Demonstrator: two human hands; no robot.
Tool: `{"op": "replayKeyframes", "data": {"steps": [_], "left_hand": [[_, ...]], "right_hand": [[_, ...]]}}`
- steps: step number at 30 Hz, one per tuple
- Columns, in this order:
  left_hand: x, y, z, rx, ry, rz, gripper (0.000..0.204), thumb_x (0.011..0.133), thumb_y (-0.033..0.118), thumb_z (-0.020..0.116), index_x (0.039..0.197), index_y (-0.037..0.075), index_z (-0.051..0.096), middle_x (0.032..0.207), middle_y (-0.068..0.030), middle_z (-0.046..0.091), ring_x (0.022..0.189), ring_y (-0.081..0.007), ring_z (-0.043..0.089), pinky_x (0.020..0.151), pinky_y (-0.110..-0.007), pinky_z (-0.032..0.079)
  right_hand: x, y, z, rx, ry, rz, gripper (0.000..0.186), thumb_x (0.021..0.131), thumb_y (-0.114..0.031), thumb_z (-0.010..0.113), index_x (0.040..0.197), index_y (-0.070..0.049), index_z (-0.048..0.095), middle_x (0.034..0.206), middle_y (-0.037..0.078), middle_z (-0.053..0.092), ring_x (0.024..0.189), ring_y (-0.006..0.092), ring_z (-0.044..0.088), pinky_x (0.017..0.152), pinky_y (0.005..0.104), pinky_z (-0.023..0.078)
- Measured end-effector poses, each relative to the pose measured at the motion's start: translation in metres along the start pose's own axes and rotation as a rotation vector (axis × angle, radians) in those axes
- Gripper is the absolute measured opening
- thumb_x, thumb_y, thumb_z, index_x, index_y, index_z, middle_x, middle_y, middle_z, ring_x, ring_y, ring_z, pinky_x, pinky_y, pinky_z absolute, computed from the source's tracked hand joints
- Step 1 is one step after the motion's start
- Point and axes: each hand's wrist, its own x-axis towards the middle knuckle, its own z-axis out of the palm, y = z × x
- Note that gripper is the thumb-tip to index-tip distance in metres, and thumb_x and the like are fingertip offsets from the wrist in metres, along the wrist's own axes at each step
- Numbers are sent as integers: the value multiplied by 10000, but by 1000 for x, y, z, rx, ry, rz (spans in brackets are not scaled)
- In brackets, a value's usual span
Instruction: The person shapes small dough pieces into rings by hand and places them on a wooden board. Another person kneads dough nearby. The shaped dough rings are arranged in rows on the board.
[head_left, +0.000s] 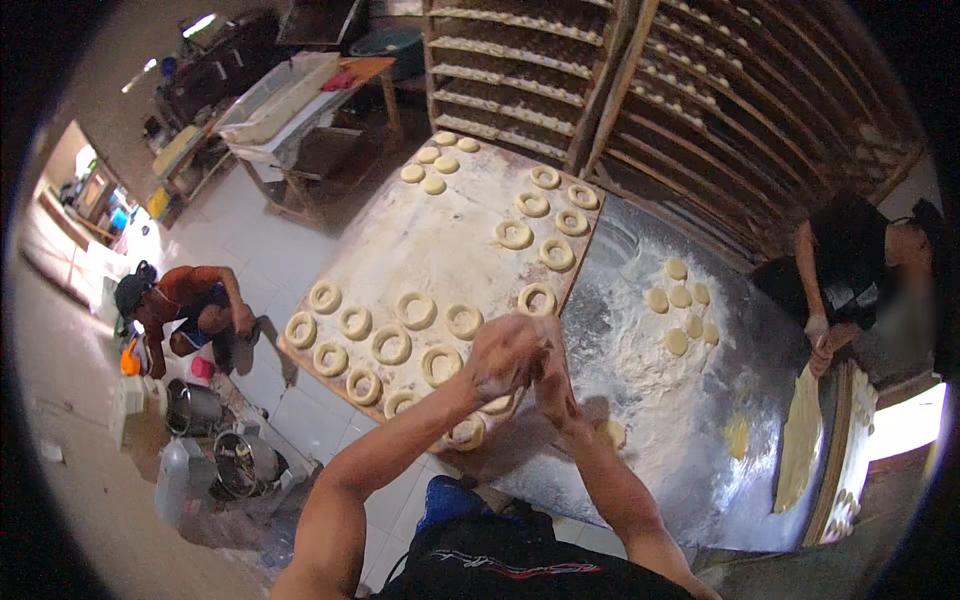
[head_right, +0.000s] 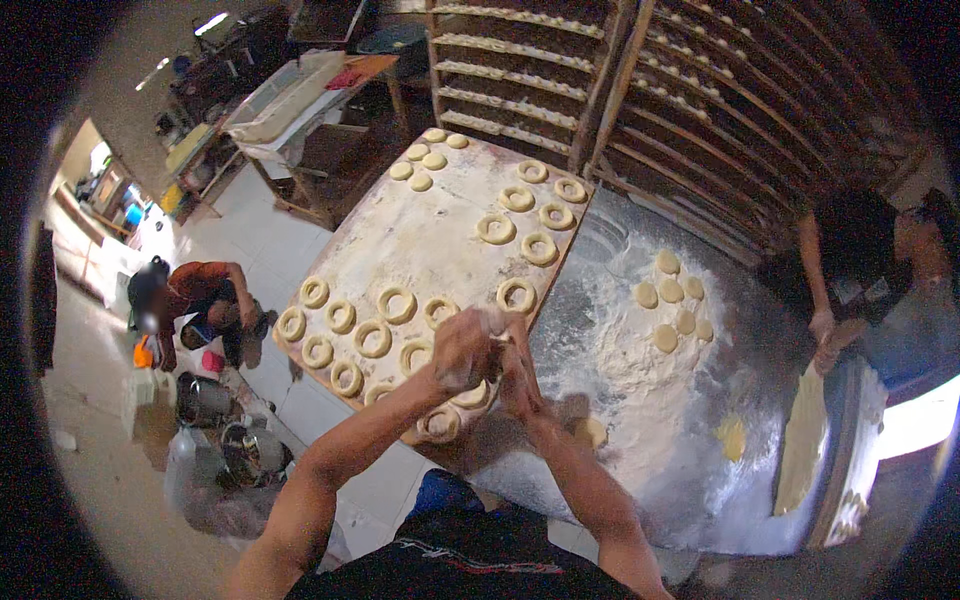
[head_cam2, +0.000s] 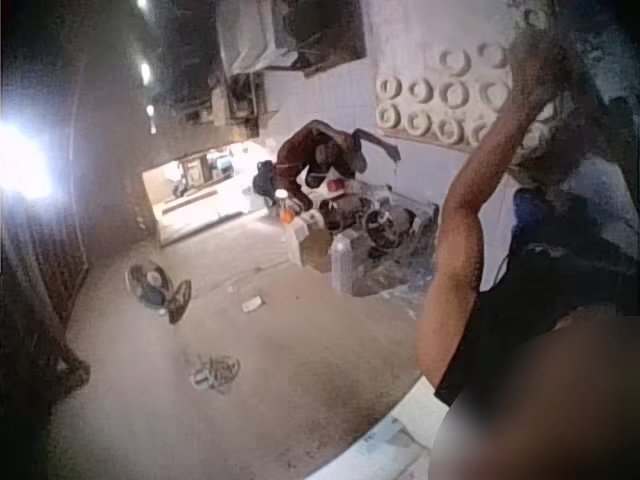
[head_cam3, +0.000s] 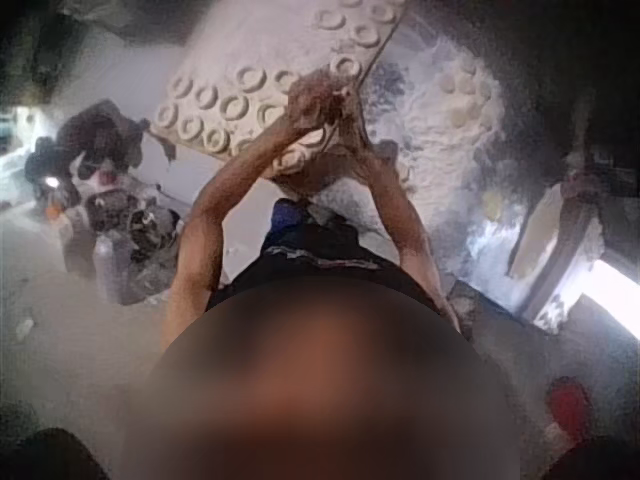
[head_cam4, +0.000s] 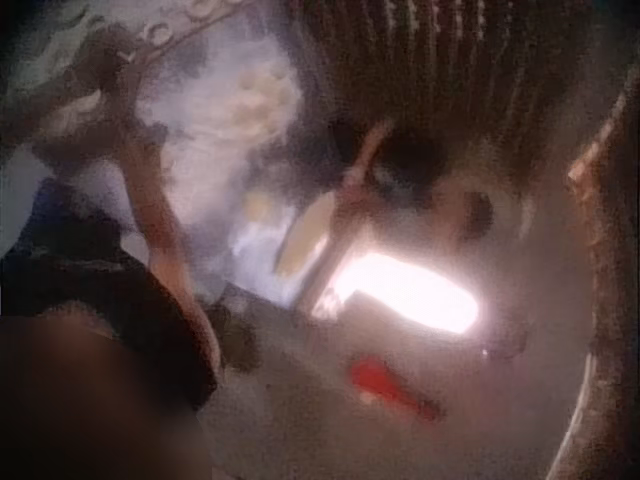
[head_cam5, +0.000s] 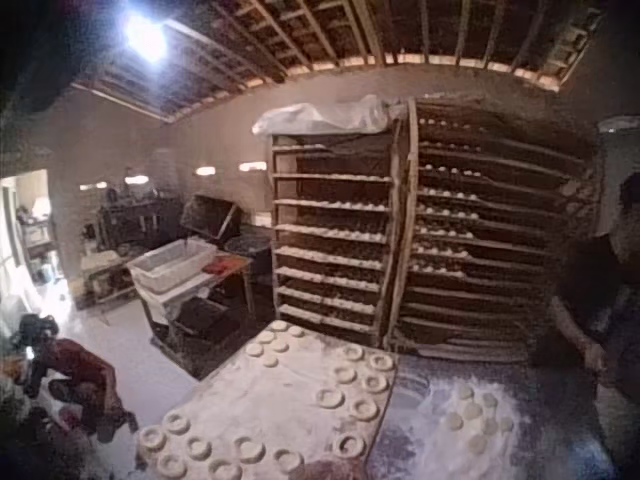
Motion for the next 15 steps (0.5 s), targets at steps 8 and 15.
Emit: {"op": "replayKeyframes", "data": {"steps": [8,15], "left_hand": [[53,-95,-11,-129,7,-614,264,965,179,449,1180,56,539,813,-169,595,743,-373,589,657,-432,469],[62,-146,-37,322,-344,-403,337,896,306,539,1116,60,610,940,-220,577,878,-393,582,773,-470,479]], "right_hand": [[126,32,12,-479,133,86,442,954,-257,410,1334,-49,319,1148,176,549,1028,240,555,869,386,440],[87,8,-50,-526,568,-213,406,958,-125,391,1351,-60,313,897,149,665,761,223,590,821,367,454]]}}
